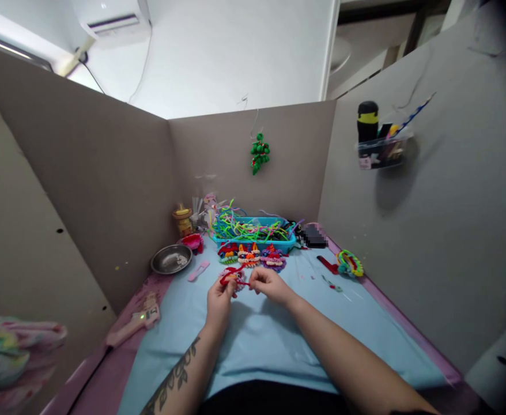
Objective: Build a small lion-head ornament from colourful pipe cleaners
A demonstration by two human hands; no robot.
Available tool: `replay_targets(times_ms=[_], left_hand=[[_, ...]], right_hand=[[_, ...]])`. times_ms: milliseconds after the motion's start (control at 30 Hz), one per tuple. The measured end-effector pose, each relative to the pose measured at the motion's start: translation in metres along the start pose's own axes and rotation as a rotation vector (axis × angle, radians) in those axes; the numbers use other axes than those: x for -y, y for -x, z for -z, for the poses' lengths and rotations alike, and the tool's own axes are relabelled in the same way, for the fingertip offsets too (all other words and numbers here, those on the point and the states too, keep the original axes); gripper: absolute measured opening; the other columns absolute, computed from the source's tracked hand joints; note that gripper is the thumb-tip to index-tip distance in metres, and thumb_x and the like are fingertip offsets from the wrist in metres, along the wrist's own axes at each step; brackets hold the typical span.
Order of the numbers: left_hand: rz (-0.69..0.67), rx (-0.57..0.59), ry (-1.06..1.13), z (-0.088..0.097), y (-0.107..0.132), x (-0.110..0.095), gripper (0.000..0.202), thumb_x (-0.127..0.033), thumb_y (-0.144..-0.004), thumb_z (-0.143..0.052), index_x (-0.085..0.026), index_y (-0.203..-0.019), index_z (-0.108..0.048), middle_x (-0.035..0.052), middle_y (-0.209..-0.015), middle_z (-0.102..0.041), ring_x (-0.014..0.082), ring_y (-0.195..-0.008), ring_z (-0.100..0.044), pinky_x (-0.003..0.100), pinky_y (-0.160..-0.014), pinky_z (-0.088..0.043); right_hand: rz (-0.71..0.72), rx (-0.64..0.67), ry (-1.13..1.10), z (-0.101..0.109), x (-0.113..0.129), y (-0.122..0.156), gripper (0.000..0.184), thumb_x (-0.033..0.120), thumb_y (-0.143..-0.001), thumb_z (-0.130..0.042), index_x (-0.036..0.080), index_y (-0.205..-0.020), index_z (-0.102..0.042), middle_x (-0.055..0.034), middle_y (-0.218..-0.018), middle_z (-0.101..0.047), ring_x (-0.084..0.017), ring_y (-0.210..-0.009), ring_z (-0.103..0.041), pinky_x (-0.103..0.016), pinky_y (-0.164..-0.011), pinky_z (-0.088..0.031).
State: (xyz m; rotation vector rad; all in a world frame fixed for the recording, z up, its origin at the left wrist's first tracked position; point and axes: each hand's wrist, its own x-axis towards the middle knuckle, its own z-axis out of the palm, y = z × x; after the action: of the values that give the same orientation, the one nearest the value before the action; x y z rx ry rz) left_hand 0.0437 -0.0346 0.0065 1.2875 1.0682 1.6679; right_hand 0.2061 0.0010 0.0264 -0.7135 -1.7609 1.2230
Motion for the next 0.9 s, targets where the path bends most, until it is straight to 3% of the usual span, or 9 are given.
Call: replay_targets(times_ms=[233,467,900], left_hand=[[0.015,0.016,0.023,0.0050,-0.0021,0.0047,0.029,-0.042,-0.070,-0.065,-0.013,-0.072,-0.063,0.0003,-0.061,-0.057,0.0094,-0.052,-0.046,0.021,-0.051,-0.038],[-0.014,0.039,0.004,0.0044,-0.0016,0.0048,0.028,-0.041,-0.071,-0.065,-0.013,-0.073,-0.064,0.0018,-0.065,-0.060,0.0095,-0.053,-0.047,0.021,-0.050,-0.038],[0.012,0.051,-0.057,0.0055,-0.0001,0.0040,0.031,-0.042,-0.070,-0.065,-0.012,-0.079,-0.067,0.0036,-0.066,-0.062,0.0116,-0.054,-0.051,0.022,-0.050,-0.041]], right_hand=[[0.074,-0.094,0.186,-0.0009,-0.0013,0.0012,0.011,0.027,-0.077,-0.056,0.017,-0.079,-0.057,0.0022,-0.065,-0.051,-0.009,-0.056,-0.043,-0.020,-0.051,-0.034],[0.067,-0.091,0.196,-0.0007,0.0034,0.0041,0.015,0.026,-0.072,-0.060,0.018,-0.083,-0.056,0.0021,-0.069,-0.052,-0.009,-0.056,-0.044,-0.021,-0.053,-0.035],[0.158,-0.129,0.231,-0.0037,0.0075,0.0058,0.018,0.034,-0.078,-0.055,0.017,-0.071,-0.054,0.0000,-0.068,-0.051,-0.011,-0.059,-0.044,-0.022,-0.054,-0.036]])
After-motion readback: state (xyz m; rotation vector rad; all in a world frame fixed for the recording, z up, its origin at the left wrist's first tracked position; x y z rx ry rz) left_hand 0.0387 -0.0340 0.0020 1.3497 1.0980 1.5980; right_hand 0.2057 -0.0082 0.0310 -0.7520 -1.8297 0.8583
